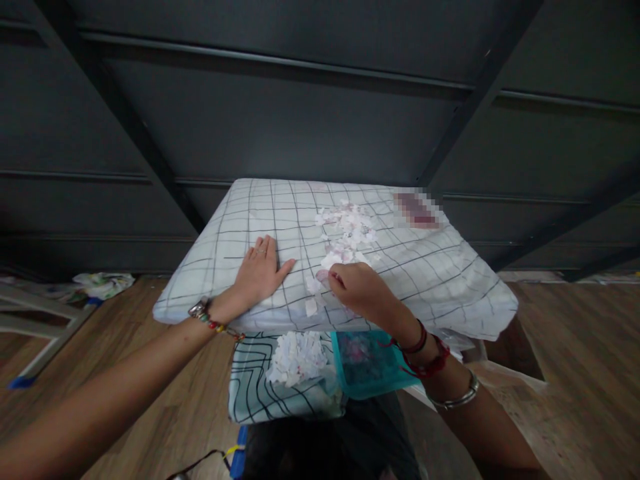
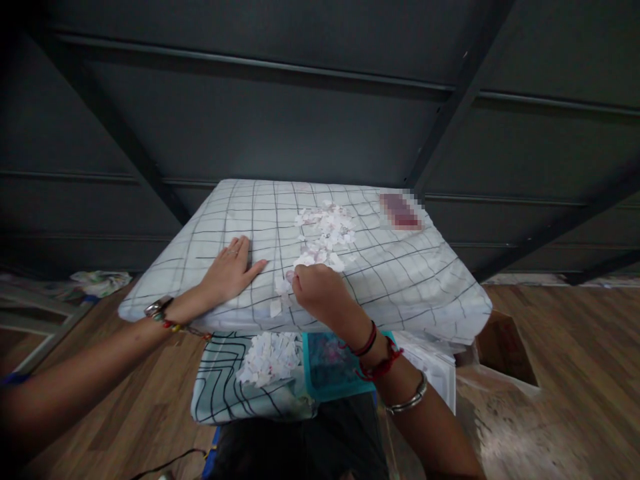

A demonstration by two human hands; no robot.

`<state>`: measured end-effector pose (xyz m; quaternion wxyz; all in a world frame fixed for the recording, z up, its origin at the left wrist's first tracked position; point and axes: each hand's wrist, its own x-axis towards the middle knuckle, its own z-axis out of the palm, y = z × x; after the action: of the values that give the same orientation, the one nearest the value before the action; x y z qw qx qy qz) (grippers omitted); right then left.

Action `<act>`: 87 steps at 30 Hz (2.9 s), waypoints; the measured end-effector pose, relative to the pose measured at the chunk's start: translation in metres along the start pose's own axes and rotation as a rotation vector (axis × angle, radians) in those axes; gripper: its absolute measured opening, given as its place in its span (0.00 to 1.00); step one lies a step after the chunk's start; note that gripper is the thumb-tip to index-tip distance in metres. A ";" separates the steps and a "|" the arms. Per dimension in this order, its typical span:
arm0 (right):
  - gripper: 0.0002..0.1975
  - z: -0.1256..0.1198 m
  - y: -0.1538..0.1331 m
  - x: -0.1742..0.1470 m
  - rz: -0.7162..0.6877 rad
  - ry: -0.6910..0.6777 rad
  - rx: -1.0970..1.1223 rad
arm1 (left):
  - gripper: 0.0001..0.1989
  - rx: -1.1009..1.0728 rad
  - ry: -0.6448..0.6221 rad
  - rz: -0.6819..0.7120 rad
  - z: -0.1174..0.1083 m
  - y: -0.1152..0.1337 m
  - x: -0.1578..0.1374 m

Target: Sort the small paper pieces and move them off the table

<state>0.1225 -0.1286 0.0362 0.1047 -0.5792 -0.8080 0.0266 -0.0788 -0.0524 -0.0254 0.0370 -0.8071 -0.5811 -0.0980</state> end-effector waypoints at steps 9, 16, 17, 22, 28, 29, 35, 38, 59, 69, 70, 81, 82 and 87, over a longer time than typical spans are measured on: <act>0.13 -0.012 0.006 -0.003 -0.077 -0.035 0.012 | 0.36 -0.016 -0.007 -0.002 0.001 -0.001 0.000; 0.14 -0.007 -0.021 -0.023 -0.284 -0.112 0.018 | 0.36 -0.010 -0.014 -0.014 -0.001 0.001 -0.001; 0.14 -0.009 -0.024 -0.025 -0.288 -0.116 0.023 | 0.36 -0.012 -0.015 -0.015 -0.001 0.001 -0.001; 0.13 -0.022 -0.012 -0.021 -0.196 -0.060 0.039 | 0.36 -0.031 -0.028 -0.008 -0.002 0.001 -0.001; 0.13 -0.029 0.040 -0.025 -0.127 0.076 0.014 | 0.36 -0.027 -0.061 -0.015 -0.003 0.001 0.000; 0.13 -0.029 0.051 -0.026 -0.140 0.106 0.019 | 0.36 -0.018 -0.064 -0.012 -0.005 0.002 -0.001; 0.12 -0.026 0.112 -0.028 -0.186 0.107 0.020 | 0.34 0.109 -0.028 0.059 -0.021 0.016 -0.003; 0.12 -0.025 0.117 -0.022 -0.213 0.124 0.021 | 0.36 0.036 -0.103 0.109 -0.027 0.027 0.005; 0.12 -0.029 0.073 -0.018 -0.300 0.015 -0.154 | 0.50 -0.144 -0.200 0.346 -0.006 0.041 0.011; 0.13 -0.015 0.058 -0.078 0.323 0.083 -0.037 | 0.45 -0.191 -0.192 0.349 -0.004 0.040 0.011; 0.12 -0.013 0.048 -0.075 0.322 0.061 -0.024 | 0.43 -0.201 -0.189 0.348 -0.004 0.039 0.011; 0.11 -0.002 -0.042 -0.039 -0.008 -0.099 0.006 | 0.36 -0.221 -0.099 0.224 -0.006 0.009 0.008; 0.11 -0.002 -0.045 -0.040 -0.041 -0.108 0.010 | 0.36 -0.223 -0.097 0.225 -0.005 0.008 0.008; 0.11 -0.016 -0.016 -0.044 -0.122 -0.108 0.113 | 0.36 -0.220 -0.103 0.221 0.000 0.007 0.011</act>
<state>0.1246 -0.1767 0.0486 0.0947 -0.5196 -0.8436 0.0970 -0.0690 -0.0440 -0.0227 -0.0708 -0.8692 -0.4756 -0.1147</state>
